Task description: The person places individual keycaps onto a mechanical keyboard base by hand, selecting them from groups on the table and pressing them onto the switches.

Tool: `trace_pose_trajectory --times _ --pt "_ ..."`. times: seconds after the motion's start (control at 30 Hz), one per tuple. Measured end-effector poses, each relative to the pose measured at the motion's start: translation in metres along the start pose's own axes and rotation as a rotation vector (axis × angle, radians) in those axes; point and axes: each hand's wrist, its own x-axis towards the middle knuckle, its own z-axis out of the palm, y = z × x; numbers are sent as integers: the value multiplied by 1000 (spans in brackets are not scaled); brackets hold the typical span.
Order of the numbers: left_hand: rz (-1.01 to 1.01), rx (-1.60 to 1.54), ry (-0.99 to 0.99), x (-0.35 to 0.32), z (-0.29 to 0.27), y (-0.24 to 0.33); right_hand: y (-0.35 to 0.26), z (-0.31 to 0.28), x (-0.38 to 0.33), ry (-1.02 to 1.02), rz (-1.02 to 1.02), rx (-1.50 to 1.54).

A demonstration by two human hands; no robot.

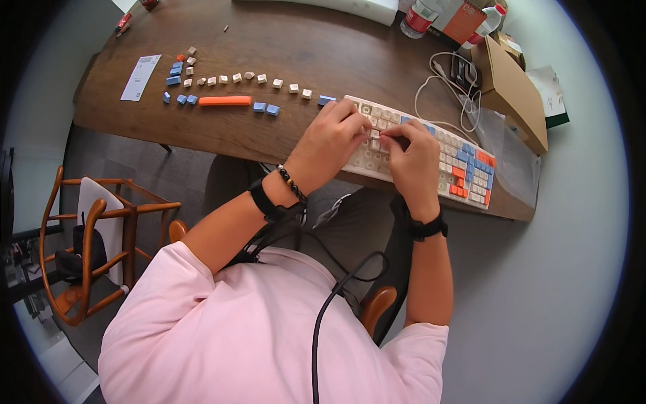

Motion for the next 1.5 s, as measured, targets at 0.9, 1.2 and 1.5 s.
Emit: trace_pose_trajectory --times 0.9,1.2,1.5 --pt "0 26 13 -2 7 0 -16 5 13 43 -165 -246" --pt "-5 -28 15 0 3 2 2 7 1 79 64 70" --pt "55 -72 15 3 -2 -3 0 9 -7 122 -6 73"
